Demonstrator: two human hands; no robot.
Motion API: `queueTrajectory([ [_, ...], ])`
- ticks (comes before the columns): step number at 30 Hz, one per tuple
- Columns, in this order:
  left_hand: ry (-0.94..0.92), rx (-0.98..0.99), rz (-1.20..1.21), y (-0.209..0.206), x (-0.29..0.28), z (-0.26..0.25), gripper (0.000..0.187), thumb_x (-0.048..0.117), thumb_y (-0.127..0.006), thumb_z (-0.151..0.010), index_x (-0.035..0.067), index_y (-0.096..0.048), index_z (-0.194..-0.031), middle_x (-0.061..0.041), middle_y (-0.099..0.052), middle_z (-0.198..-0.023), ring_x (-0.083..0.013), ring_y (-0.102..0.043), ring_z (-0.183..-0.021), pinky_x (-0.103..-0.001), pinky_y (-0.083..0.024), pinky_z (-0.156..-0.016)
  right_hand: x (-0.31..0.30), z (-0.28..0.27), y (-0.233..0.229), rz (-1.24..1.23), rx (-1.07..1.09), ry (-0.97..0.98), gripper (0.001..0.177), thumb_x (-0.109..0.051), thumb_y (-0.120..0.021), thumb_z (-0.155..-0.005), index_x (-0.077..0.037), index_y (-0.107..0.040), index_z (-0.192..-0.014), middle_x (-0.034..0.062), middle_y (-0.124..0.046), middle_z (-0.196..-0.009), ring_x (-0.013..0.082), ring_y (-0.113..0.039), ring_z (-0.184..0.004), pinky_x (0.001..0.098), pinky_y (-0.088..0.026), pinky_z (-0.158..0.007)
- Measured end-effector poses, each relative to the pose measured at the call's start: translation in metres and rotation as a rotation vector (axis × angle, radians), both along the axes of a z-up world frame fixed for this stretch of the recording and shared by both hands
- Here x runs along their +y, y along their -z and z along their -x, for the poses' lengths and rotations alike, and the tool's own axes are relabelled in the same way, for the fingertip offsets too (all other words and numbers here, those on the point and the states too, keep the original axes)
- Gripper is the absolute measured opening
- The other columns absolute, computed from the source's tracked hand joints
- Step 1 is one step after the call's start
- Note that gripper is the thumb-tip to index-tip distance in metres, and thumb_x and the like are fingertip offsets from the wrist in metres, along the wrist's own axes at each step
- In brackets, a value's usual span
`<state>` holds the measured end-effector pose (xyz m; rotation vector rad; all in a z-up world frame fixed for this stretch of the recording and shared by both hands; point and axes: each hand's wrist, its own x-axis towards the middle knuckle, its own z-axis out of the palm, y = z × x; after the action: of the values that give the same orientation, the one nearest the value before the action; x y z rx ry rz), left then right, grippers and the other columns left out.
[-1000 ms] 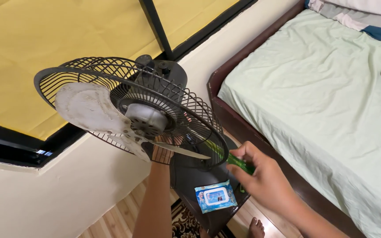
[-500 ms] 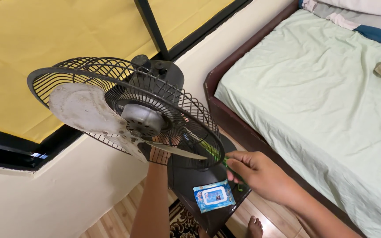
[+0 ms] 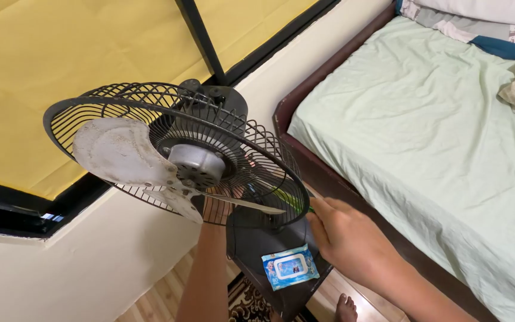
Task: The person disassembles a black standing fan using a green screwdriver. They remove the front grille, unscrew the neck, and detach the fan head from the stand, placing the head on the floor.
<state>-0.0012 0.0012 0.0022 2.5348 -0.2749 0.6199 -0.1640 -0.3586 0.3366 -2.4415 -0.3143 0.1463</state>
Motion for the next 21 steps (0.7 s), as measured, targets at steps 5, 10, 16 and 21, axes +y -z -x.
queueTrajectory([
  [5,0.005,-0.008,-0.010,-0.006,-0.006,0.003,0.043,0.015,-0.054,-0.088,-0.009,-0.059,-0.124,-0.027,-0.063,-0.125,-0.0382,-0.063,-0.117,-0.047,-0.053,-0.101,0.004,0.009,-0.002,0.067,-0.464,0.078,0.044,-0.016,-0.075,-0.075,-0.012,-0.074,-0.119,0.0095,-0.063,-0.078,0.0302,-0.068,-0.074,0.0447,-0.054,-0.055],
  [10,0.019,-0.034,-0.019,-0.004,-0.010,-0.003,0.044,0.015,-0.054,-0.088,-0.009,-0.059,-0.124,-0.027,-0.063,-0.125,-0.0387,-0.063,-0.117,-0.048,-0.053,-0.101,0.012,0.014,-0.006,0.066,-0.336,0.067,0.036,-0.018,-0.072,-0.080,-0.007,-0.070,-0.114,0.0103,-0.065,-0.085,0.0315,-0.068,-0.071,0.0457,-0.055,-0.055],
  [16,0.040,-0.086,-0.022,-0.007,-0.016,-0.003,0.045,0.015,-0.054,-0.087,-0.010,-0.059,-0.123,-0.028,-0.063,-0.125,-0.0392,-0.063,-0.117,-0.048,-0.053,-0.101,0.008,0.008,-0.009,0.158,-0.287,0.018,0.020,-0.023,-0.066,-0.088,-0.003,-0.066,-0.092,0.0164,-0.069,-0.079,0.0378,-0.069,-0.075,0.0500,-0.056,-0.066],
  [21,0.047,-0.171,-0.056,-0.018,-0.018,-0.001,0.045,0.015,-0.054,-0.087,-0.010,-0.059,-0.123,-0.029,-0.063,-0.125,-0.0397,-0.063,-0.117,-0.048,-0.053,-0.101,0.002,-0.001,-0.007,0.186,-0.214,-0.062,0.023,-0.023,-0.065,-0.090,-0.001,-0.066,-0.089,0.0217,-0.070,-0.088,0.0434,-0.069,-0.079,0.0530,-0.055,-0.074],
])
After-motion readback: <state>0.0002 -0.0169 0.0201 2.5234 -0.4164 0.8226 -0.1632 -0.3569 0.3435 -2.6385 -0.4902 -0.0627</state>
